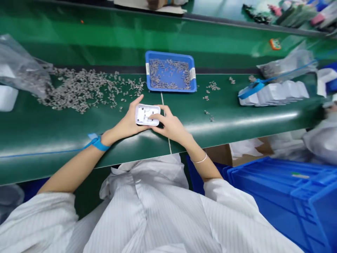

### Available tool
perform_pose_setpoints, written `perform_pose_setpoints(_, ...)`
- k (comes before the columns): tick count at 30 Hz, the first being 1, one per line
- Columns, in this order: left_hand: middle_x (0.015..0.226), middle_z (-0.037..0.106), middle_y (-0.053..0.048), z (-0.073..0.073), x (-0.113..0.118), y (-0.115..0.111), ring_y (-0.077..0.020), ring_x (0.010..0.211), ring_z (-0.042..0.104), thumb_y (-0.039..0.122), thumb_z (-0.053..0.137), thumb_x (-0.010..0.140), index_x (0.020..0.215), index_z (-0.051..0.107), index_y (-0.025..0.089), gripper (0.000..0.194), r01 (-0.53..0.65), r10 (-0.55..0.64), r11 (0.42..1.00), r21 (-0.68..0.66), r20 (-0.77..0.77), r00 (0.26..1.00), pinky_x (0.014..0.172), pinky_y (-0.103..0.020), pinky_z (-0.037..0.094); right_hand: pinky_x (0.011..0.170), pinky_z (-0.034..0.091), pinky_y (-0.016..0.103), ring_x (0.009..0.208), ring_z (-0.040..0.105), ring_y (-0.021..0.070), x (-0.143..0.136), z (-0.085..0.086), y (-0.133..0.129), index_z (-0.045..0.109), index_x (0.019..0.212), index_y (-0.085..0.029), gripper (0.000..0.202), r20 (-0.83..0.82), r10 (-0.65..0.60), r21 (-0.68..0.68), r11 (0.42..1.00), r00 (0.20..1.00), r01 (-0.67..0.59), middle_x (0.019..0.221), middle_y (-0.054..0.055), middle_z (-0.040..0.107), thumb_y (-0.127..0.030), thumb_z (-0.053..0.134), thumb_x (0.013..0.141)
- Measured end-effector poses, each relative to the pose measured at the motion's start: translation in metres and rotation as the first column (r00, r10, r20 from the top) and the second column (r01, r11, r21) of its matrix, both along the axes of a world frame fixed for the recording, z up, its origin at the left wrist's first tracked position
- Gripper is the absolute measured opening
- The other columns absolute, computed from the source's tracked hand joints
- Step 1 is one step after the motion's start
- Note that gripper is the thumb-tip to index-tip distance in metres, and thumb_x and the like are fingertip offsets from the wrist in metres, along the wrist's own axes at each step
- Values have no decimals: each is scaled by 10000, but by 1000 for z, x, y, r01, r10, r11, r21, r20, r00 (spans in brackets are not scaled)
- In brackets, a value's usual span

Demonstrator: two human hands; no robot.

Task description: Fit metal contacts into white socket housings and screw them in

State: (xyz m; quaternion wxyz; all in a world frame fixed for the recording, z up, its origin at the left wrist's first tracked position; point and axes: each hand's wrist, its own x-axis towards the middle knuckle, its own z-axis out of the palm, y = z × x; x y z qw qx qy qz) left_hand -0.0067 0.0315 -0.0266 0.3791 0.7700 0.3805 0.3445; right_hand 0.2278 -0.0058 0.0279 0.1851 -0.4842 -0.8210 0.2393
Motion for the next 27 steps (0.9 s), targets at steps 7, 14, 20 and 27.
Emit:
perform_pose_setpoints(7,1465,464,-198,8,4,-3,-366,1355,485,618,733,854,1614,148,219,1039,50,-49,999,11,-64,997,1177,-570,373,650,582,290,1105,634,246,37,11,-40,707,1094,-278,278,-247,-42,116,991,968,72,1309,93,543,-359,798,845)
perform_pose_setpoints(14,1697,214,-71,15,1,-2,-345,1592,103,656,329,1040,1605,270,302,669,197,-208,977,-79,-174,962,1296,-614,20,546,554,289,774,650,136,7,-10,-75,684,1181,-270,284,-7,-53,-57,997,999,53,1501,113,467,-419,690,939)
perform_pose_setpoints(20,1726,80,0,16,2,-7,-384,1591,-59,738,248,1010,1509,463,365,658,134,-123,990,38,-222,967,1243,-698,-84,677,607,316,906,653,168,11,2,-79,710,1111,-282,242,-272,-147,0,988,951,152,1432,90,489,-411,736,907)
perform_pose_setpoints(27,1723,79,-44,17,9,-18,-398,1592,17,768,464,941,1443,546,325,674,292,-225,941,171,-331,916,1256,-695,-53,494,481,251,785,619,133,30,10,-116,732,1109,-297,202,104,42,-45,998,994,-37,1459,86,508,-392,680,939)
